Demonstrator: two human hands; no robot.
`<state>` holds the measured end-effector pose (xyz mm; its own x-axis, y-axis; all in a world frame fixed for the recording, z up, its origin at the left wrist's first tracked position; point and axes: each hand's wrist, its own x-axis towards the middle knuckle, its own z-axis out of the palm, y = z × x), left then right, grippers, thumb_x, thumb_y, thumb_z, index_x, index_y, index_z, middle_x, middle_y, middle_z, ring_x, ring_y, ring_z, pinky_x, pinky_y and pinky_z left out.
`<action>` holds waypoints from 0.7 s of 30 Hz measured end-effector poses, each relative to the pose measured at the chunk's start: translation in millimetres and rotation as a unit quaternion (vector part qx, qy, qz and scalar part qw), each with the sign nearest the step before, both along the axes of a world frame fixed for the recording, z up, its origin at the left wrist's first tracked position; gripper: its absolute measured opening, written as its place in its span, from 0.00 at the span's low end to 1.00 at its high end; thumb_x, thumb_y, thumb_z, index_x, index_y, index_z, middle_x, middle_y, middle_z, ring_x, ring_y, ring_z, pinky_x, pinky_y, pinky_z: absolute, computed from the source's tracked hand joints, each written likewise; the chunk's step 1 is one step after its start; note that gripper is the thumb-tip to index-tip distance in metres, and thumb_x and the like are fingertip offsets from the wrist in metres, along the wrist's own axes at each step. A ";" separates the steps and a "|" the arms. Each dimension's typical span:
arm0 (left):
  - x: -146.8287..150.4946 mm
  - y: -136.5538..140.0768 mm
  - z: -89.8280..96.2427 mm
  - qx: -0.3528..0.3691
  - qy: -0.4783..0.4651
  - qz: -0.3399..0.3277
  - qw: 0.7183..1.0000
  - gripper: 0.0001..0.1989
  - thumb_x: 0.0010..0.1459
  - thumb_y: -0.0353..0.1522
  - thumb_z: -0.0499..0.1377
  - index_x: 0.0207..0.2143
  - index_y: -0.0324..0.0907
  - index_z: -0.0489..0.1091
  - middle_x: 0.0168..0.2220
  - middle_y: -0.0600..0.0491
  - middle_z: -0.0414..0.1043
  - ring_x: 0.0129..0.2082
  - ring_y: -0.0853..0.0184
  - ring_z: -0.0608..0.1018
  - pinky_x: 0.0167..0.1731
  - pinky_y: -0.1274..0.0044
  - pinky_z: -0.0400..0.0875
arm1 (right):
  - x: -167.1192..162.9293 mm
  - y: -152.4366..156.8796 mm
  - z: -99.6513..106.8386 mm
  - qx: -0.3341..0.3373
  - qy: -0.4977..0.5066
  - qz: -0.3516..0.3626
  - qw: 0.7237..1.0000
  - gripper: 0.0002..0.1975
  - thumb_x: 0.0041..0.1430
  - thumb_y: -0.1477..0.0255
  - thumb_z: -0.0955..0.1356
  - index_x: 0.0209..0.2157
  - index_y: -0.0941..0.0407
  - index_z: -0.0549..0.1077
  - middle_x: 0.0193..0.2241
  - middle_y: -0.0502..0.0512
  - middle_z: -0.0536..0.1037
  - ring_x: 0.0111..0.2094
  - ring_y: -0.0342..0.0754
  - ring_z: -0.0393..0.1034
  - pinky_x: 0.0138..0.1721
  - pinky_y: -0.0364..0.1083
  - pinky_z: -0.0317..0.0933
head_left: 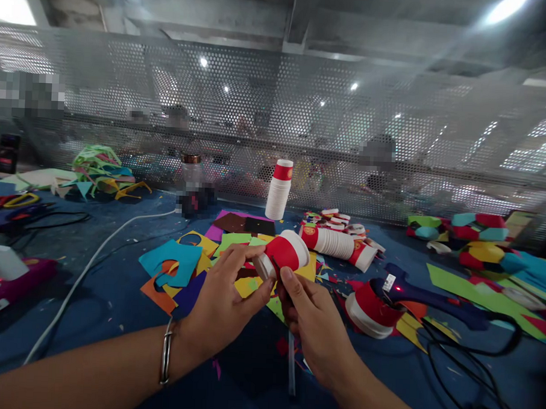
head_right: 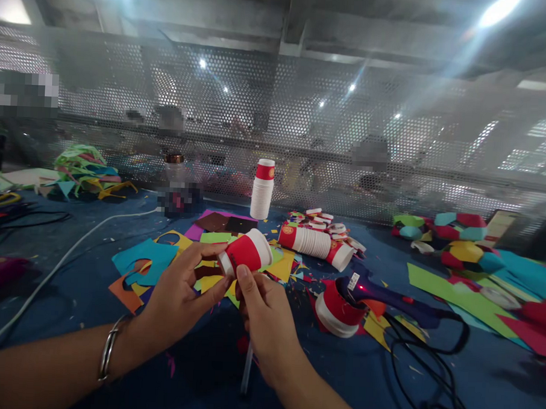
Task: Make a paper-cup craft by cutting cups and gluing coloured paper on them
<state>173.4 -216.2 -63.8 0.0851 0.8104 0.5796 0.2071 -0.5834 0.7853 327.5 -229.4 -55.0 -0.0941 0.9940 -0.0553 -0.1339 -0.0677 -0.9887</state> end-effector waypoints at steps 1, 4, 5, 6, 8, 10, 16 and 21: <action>0.4 0.4 -0.5 -0.009 -0.013 -0.006 1.000 0.19 0.60 0.35 0.63 0.53 0.46 0.68 0.54 0.46 0.70 0.51 0.59 0.76 0.51 0.64 0.76 | -0.2 -0.3 0.2 0.002 0.000 0.001 1.000 0.29 0.55 0.43 0.69 0.25 0.56 0.64 0.18 0.41 0.53 0.18 0.36 0.42 0.18 0.40 0.35; 3.7 4.1 -2.0 -0.078 -0.096 -0.029 0.992 0.22 0.59 0.37 0.64 0.54 0.45 0.66 0.51 0.46 0.73 0.48 0.59 0.78 0.48 0.65 0.77 | -0.6 0.1 0.4 0.007 -0.001 0.006 1.000 0.28 0.55 0.44 0.69 0.25 0.56 0.63 0.18 0.41 0.53 0.19 0.37 0.42 0.18 0.40 0.34; 5.3 5.9 -2.3 -0.106 -0.132 -0.031 0.985 0.23 0.59 0.38 0.64 0.55 0.45 0.66 0.50 0.46 0.74 0.48 0.59 0.79 0.48 0.65 0.77 | -0.6 0.7 0.3 0.006 -0.001 0.008 1.000 0.28 0.56 0.45 0.69 0.25 0.56 0.63 0.18 0.41 0.52 0.19 0.37 0.42 0.18 0.40 0.34; 6.9 7.8 -2.6 -0.133 -0.166 -0.036 0.976 0.23 0.59 0.40 0.64 0.55 0.44 0.66 0.50 0.46 0.75 0.48 0.59 0.79 0.49 0.65 0.77 | -0.6 1.4 0.2 0.005 -0.001 0.009 1.000 0.27 0.56 0.45 0.69 0.25 0.56 0.64 0.19 0.41 0.53 0.19 0.37 0.41 0.18 0.40 0.33; 9.7 11.0 -2.8 -0.179 -0.215 -0.056 0.958 0.21 0.59 0.41 0.64 0.53 0.43 0.69 0.48 0.46 0.77 0.46 0.59 0.80 0.50 0.64 0.76 | -0.2 3.0 -0.4 0.002 0.001 0.010 1.000 0.27 0.56 0.46 0.70 0.26 0.56 0.65 0.19 0.42 0.53 0.19 0.36 0.41 0.19 0.40 0.33; 11.1 13.1 -3.1 -0.204 -0.228 -0.082 0.949 0.18 0.59 0.42 0.64 0.48 0.42 0.73 0.44 0.47 0.78 0.43 0.60 0.80 0.51 0.64 0.75 | 0.4 4.1 -1.2 0.001 0.002 0.011 1.000 0.26 0.56 0.47 0.70 0.26 0.56 0.65 0.19 0.41 0.53 0.19 0.36 0.41 0.19 0.40 0.33; 8.7 12.0 -5.3 -0.187 -0.207 -0.089 0.956 0.16 0.60 0.41 0.64 0.49 0.44 0.75 0.41 0.50 0.79 0.44 0.60 0.80 0.51 0.64 0.74 | 1.4 3.3 -1.8 0.012 -0.001 0.012 1.000 0.26 0.57 0.48 0.70 0.25 0.56 0.64 0.18 0.41 0.52 0.19 0.36 0.40 0.18 0.41 0.32; 5.6 9.9 -4.4 -0.162 -0.166 -0.055 0.971 0.18 0.60 0.42 0.64 0.50 0.47 0.74 0.46 0.49 0.79 0.43 0.60 0.80 0.47 0.67 0.76 | 1.7 3.3 -2.0 0.021 -0.023 0.016 0.999 0.26 0.58 0.47 0.69 0.25 0.55 0.63 0.17 0.41 0.53 0.18 0.37 0.41 0.18 0.41 0.32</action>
